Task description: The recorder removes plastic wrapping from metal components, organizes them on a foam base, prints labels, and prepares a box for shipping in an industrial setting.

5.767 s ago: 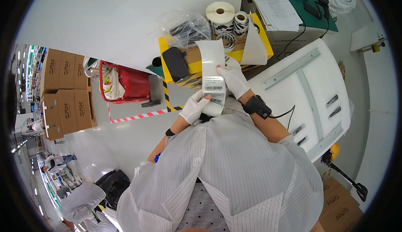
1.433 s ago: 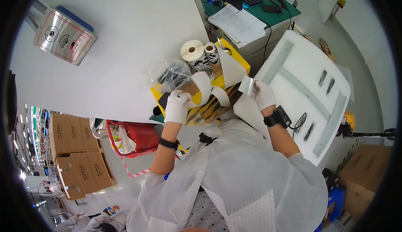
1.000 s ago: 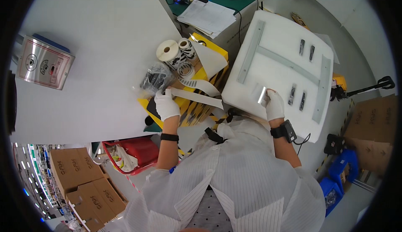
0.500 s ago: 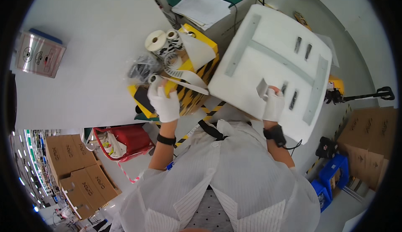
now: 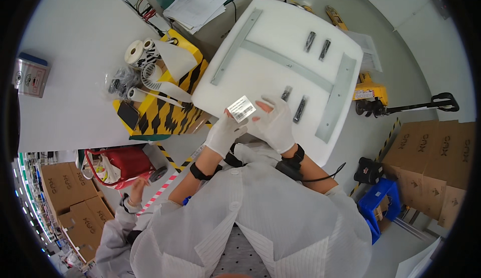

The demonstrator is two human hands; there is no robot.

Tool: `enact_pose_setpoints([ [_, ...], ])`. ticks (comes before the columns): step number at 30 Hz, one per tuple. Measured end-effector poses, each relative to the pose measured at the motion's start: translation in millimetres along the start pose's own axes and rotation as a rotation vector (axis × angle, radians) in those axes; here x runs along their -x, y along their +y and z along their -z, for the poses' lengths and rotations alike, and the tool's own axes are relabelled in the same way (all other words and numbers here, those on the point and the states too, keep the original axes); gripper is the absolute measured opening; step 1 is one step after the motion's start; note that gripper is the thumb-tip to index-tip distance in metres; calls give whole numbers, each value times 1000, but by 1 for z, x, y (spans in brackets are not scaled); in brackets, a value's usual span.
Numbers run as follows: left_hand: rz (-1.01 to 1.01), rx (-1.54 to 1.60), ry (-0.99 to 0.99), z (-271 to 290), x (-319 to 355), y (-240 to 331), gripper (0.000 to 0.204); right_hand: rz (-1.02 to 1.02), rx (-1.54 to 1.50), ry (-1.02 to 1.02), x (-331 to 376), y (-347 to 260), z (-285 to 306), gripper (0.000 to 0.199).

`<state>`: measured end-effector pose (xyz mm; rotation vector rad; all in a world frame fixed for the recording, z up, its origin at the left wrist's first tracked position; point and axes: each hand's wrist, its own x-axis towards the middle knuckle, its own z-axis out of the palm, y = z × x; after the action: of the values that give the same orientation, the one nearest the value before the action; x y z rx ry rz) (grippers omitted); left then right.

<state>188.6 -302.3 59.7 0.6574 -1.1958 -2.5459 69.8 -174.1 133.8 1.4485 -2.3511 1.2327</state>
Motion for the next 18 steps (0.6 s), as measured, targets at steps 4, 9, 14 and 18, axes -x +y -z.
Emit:
enact_pose_setpoints([
  [4, 258, -130, 164, -44, 7, 21, 41, -867, -654, -210, 8, 27, 11, 30],
  [9, 410, -76, -35, -52, -5, 4, 44, -1017, -624, -80, 16, 39, 19, 15],
  [14, 231, -269, 140, -6, -33, -21, 45, -883, -363, 48, 24, 90, 78, 16],
  [18, 346, -185, 200, 6, -39, -62, 44, -779, 90, -22, 4, 190, 132, 21],
])
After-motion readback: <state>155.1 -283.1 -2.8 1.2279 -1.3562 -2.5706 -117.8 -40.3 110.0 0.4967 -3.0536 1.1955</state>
